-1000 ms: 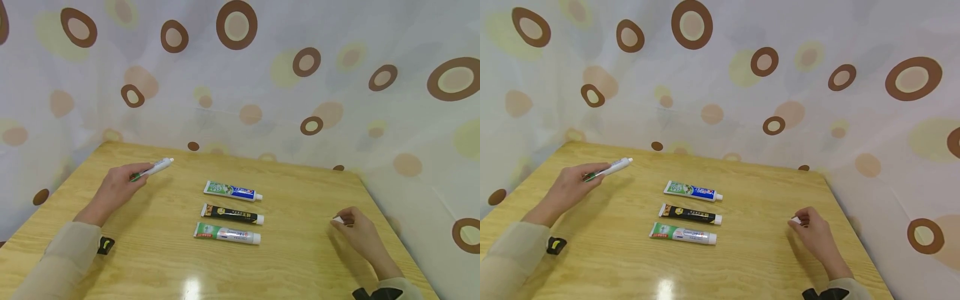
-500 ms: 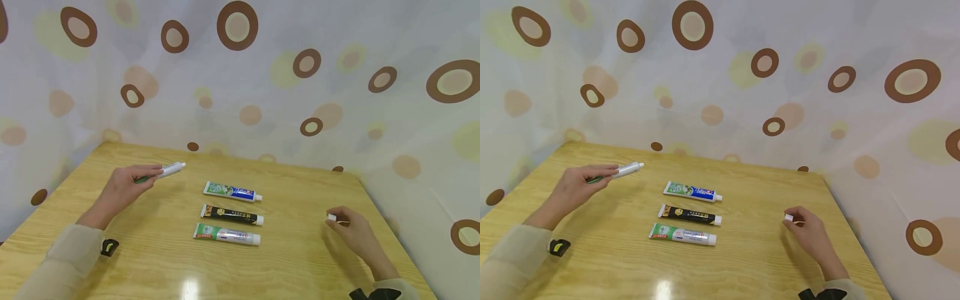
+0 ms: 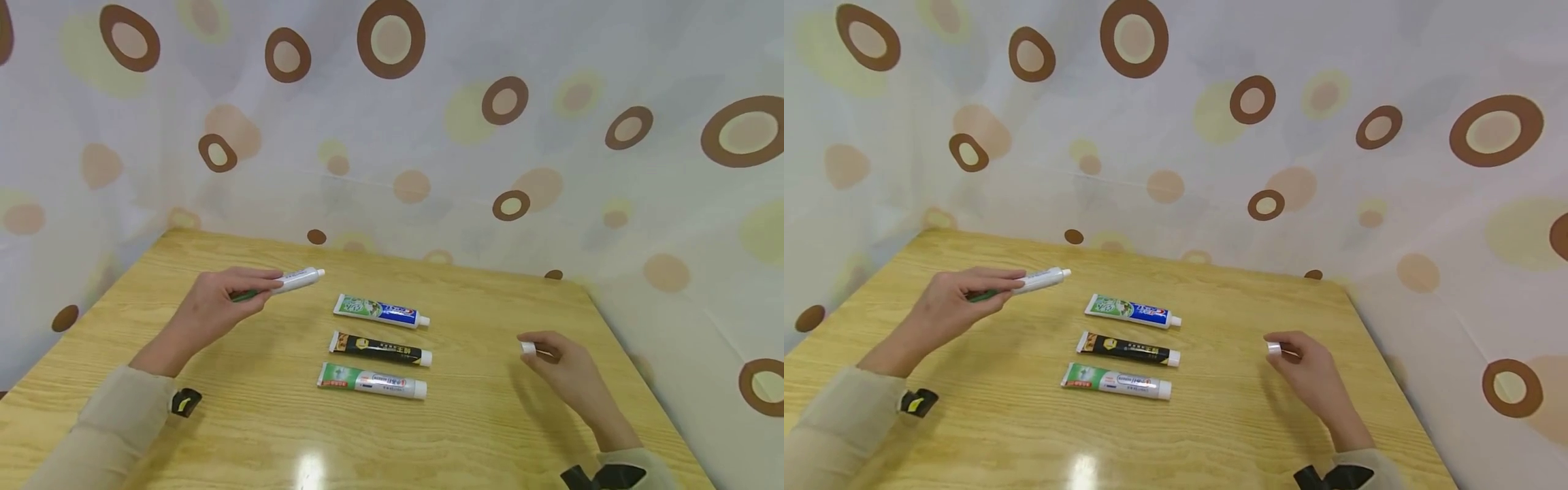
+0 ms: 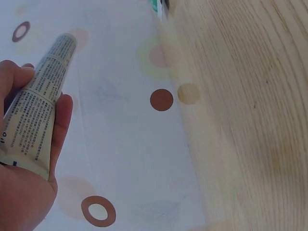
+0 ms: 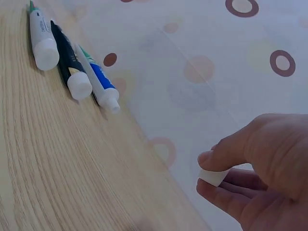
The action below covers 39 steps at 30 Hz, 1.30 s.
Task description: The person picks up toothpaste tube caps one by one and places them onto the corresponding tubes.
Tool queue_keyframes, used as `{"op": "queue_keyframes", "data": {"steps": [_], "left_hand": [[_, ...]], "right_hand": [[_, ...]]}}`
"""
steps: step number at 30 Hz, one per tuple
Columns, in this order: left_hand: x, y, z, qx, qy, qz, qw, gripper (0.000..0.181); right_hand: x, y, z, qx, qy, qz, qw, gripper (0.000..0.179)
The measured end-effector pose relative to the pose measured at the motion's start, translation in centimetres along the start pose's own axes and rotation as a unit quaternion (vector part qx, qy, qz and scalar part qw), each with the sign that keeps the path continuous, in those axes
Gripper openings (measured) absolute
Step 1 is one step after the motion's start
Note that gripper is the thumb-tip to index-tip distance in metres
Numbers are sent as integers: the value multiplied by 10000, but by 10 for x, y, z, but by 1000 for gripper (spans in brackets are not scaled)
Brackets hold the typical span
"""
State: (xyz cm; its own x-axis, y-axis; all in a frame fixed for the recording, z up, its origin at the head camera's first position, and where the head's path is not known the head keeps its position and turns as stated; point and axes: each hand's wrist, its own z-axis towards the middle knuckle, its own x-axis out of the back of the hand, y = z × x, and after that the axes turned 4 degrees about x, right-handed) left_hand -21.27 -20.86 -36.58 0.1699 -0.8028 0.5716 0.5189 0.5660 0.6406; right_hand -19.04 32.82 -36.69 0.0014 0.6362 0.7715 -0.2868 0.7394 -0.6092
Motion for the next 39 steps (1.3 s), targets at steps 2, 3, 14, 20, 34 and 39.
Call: {"op": "queue_keyframes", "data": {"steps": [2, 3, 14, 20, 34, 39], "left_hand": [[-1, 2, 1, 3, -67, -21, 10000, 28], [-1, 4, 1, 8, -110, -51, 9999, 28], [-2, 12, 1, 880, -763, -851, 9895, 26], [-6, 18, 0, 553, -1000, -1174, 9865, 22], [-17, 32, 0, -232, -1202, -1068, 9867, 24], [-19, 39, 2, -444, -1233, -1114, 9851, 24]], "right_hand": [[-1, -3, 1, 81, 6, 215, 9997, 36], [-1, -4, 2, 127, 33, 328, 9994, 35], [-5, -17, 6, 126, 79, 459, 9988, 34], [-10, -22, 8, 245, 164, 790, 9964, 33], [-20, -47, 13, 556, 459, 1445, 9869, 29], [-23, -54, 15, 711, 426, 1673, 9824, 28]]}}
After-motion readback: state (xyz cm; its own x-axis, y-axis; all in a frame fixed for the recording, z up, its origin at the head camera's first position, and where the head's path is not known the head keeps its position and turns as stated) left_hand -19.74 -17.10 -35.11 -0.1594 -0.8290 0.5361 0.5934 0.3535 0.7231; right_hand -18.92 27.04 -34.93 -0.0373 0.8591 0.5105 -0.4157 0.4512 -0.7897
